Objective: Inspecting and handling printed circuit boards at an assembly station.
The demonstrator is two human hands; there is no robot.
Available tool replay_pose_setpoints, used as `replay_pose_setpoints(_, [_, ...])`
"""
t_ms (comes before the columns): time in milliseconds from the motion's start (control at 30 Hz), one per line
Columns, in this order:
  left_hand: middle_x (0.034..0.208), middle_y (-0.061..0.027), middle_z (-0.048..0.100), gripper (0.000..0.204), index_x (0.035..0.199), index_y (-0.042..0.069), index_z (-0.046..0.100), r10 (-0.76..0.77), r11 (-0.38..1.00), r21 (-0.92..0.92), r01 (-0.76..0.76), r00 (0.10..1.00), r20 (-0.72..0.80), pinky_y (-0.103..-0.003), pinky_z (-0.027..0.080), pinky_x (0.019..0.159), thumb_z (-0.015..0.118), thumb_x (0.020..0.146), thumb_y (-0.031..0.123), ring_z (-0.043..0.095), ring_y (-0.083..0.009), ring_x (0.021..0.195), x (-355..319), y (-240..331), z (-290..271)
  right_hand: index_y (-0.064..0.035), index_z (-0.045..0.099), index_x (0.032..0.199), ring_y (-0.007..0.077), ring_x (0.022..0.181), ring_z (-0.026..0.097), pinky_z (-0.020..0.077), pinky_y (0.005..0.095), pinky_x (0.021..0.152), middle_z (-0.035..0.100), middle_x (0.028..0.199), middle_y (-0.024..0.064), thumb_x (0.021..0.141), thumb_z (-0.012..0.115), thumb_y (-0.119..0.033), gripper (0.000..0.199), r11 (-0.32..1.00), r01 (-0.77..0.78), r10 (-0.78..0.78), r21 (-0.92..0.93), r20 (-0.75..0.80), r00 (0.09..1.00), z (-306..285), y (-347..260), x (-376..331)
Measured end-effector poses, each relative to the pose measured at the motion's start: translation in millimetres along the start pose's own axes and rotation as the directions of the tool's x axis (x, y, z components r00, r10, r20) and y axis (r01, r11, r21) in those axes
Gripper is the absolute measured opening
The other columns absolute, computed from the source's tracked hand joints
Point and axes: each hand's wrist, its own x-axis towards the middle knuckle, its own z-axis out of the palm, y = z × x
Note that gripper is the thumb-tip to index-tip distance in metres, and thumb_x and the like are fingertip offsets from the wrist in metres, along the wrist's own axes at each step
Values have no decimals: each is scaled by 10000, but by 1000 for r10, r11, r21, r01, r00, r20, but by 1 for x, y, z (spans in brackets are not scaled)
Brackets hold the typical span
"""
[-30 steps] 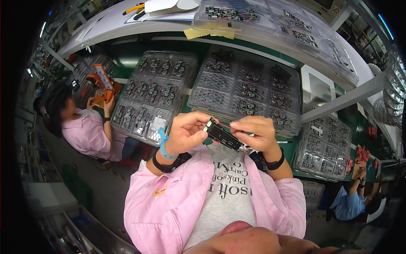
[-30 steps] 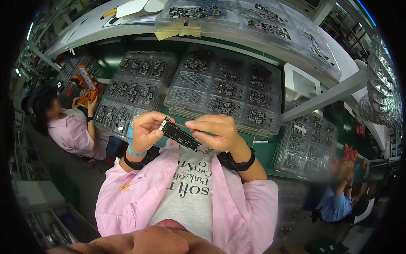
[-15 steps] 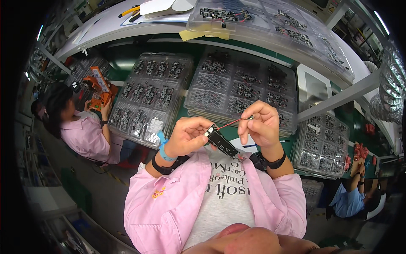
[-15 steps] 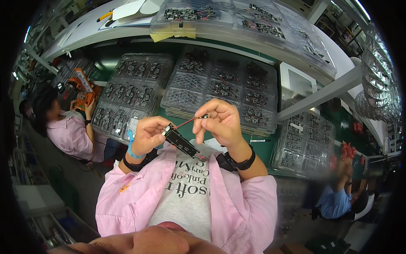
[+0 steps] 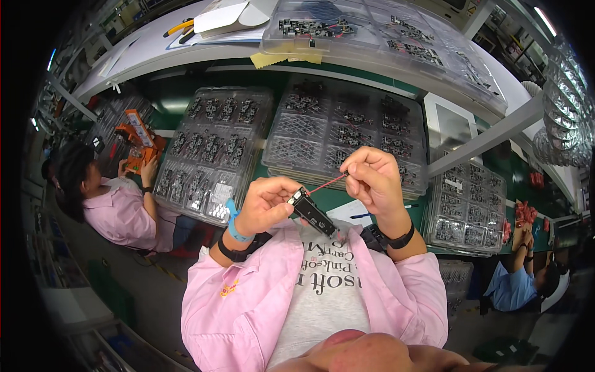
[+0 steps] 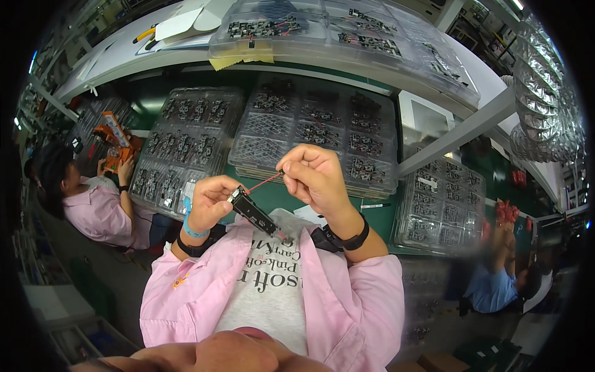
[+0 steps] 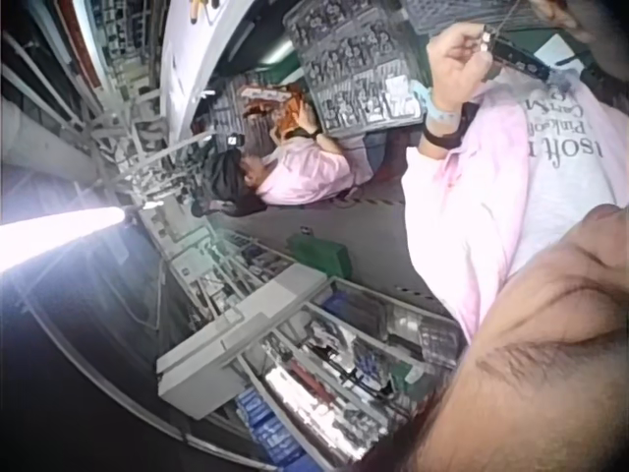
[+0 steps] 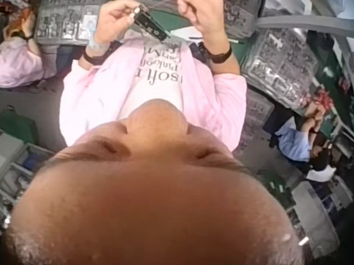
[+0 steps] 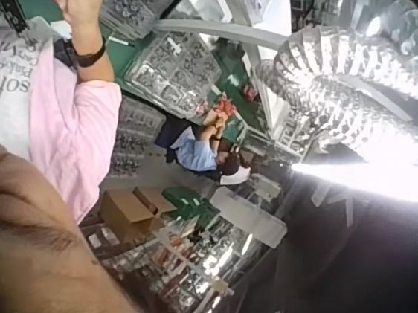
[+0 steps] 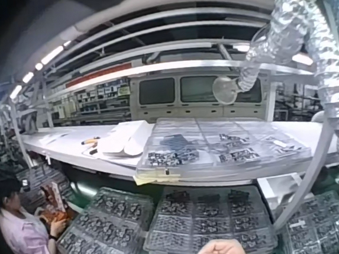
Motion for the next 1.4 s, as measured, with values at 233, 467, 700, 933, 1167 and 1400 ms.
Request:
replay_pose_setpoints(233, [911,-173,573,318,1034,-88,459,185,982,-9,-189,969,-162,-316,495,705,551,778,77,603,-214,768,2,1,3,54,565,960,112,551,543,443,211,526,590,685,97,819,505,-71,197,959,106,-67,-264,152,986,3,18,-8])
replay_pose_setpoints(467, [972,-202,554,377,1104,-81,422,174,984,-27,-176,981,-85,-345,489,752,553,768,28,596,-253,819,1,4,3,72,571,958,162,620,574,460,244,537,599,761,126,809,532,-102,232,980,-46,87,-193,210,974,-10,15,-12])
replay_pose_setpoints(700, [1076,-235,493,439,1137,-71,393,208,965,-139,-222,972,-111,-363,452,835,571,739,-27,536,-268,965,9,2,4,36,593,947,160,643,576,449,237,564,600,753,117,700,576,24,248,644,386,-320,-660,226,920,-7,11,-8])
replay_pose_setpoints(933, [1109,-272,459,477,1135,-64,392,270,954,-96,-285,953,-137,-387,441,853,587,700,-77,513,-288,1006,7,-1,3,29,596,925,203,690,575,458,259,604,591,814,141,592,609,90,338,296,559,-565,-775,330,756,4,12,-9])
replay_pose_setpoints(1167, [1106,-288,450,470,1131,-69,392,342,936,-58,-348,934,-102,-392,442,852,576,699,-95,504,-310,1013,6,-5,3,45,591,896,204,697,560,445,275,646,597,811,142,582,624,55,316,343,515,-529,-786,291,797,4,11,-11])
replay_pose_setpoints(1400, [1121,-239,454,443,1123,-62,422,360,925,-107,-365,931,-68,-397,429,880,534,703,-142,457,-306,1075,5,-4,1,39,596,900,215,658,576,465,269,586,593,787,145,588,623,64,314,295,557,-543,-776,343,766,4,10,-9])
